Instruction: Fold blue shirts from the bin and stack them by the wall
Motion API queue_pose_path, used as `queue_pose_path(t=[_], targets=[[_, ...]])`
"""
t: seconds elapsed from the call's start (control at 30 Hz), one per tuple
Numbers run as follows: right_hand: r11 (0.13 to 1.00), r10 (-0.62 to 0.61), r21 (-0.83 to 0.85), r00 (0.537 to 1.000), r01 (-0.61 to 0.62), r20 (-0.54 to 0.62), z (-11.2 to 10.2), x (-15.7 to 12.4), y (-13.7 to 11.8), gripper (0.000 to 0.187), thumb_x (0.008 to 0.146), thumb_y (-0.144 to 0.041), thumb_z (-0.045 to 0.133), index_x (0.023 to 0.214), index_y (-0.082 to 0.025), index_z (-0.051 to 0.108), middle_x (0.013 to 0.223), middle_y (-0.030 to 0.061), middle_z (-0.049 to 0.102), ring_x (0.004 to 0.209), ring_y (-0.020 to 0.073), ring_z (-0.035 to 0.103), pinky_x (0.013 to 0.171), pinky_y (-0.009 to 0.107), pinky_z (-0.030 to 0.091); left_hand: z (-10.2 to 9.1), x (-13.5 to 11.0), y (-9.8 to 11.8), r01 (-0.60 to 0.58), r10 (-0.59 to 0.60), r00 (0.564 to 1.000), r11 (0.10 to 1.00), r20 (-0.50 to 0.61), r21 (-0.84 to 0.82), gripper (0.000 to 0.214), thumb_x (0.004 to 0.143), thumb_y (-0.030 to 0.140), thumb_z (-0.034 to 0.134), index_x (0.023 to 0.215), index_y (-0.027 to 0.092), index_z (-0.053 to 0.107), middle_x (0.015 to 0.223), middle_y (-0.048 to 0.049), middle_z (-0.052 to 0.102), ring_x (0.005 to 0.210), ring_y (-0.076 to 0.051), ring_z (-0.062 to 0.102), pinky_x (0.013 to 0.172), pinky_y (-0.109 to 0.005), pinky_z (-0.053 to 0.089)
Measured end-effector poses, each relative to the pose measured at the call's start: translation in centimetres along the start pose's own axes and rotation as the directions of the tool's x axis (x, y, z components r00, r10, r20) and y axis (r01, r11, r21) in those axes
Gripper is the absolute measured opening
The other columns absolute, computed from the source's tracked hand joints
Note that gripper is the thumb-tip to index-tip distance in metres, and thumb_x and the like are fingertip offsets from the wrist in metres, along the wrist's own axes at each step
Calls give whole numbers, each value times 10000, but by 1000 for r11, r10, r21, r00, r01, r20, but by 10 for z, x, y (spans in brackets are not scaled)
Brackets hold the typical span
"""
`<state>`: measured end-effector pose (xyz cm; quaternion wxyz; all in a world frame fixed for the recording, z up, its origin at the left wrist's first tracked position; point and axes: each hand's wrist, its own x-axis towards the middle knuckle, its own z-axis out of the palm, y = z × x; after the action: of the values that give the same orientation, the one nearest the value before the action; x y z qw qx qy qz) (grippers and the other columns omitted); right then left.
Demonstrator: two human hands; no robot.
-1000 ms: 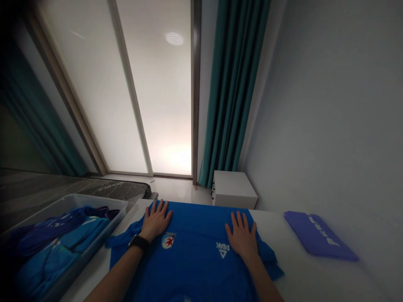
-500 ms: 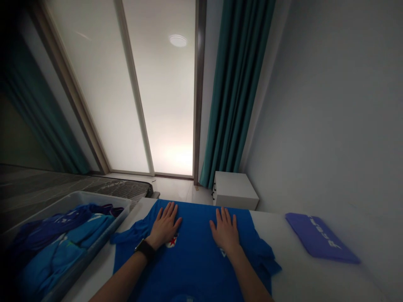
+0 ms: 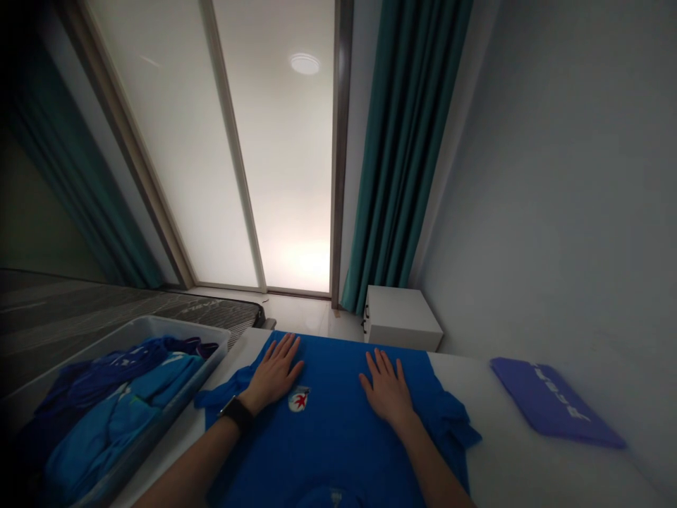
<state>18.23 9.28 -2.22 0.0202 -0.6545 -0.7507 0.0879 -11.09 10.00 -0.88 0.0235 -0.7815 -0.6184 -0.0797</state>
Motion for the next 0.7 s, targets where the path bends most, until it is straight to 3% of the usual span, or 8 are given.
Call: queue_pose_path(t=[0.13,0.3,0.53,0.7], targets=[[997,68,-31,998,-68,-18,2,-11,20,718,963,-637,156,1553,-227,165,1630,44,109,1497,214,52,1202,480,11,-4,-2,-24,26,-26,996,1000,90,7,604,989,493,307,1511,192,349,1589,-75,279,1481,-247,201,1206,-453,159],[988,127,-84,991,-131,-52,4,-14,41,690,969,-594,197,1550,-220,195,1625,33,145,1497,214,72,1205,468,25,-2,-8,-30,151,-157,980,987,121,59,631,992,504,271,1525,167,306,1600,-102,228,1489,-267,156,1191,-500,150],[985,141,-87,988,-146,-60,6,-14,43,712,956,-607,189,1551,-215,196,1622,26,144,1496,222,82,1205,477,28,-1,-12,-26,190,-199,973,978,114,82,654,990,512,247,1523,136,303,1602,-120,212,1491,-274,151,1185,-505,155],[979,149,-129,987,-155,-55,5,-15,41,699,959,-588,198,1548,-212,199,1622,25,147,1496,213,78,1205,474,42,-5,1,-35,215,-220,973,974,72,69,612,992,468,272,1506,142,338,1581,-114,293,1468,-263,241,1179,-485,201]])
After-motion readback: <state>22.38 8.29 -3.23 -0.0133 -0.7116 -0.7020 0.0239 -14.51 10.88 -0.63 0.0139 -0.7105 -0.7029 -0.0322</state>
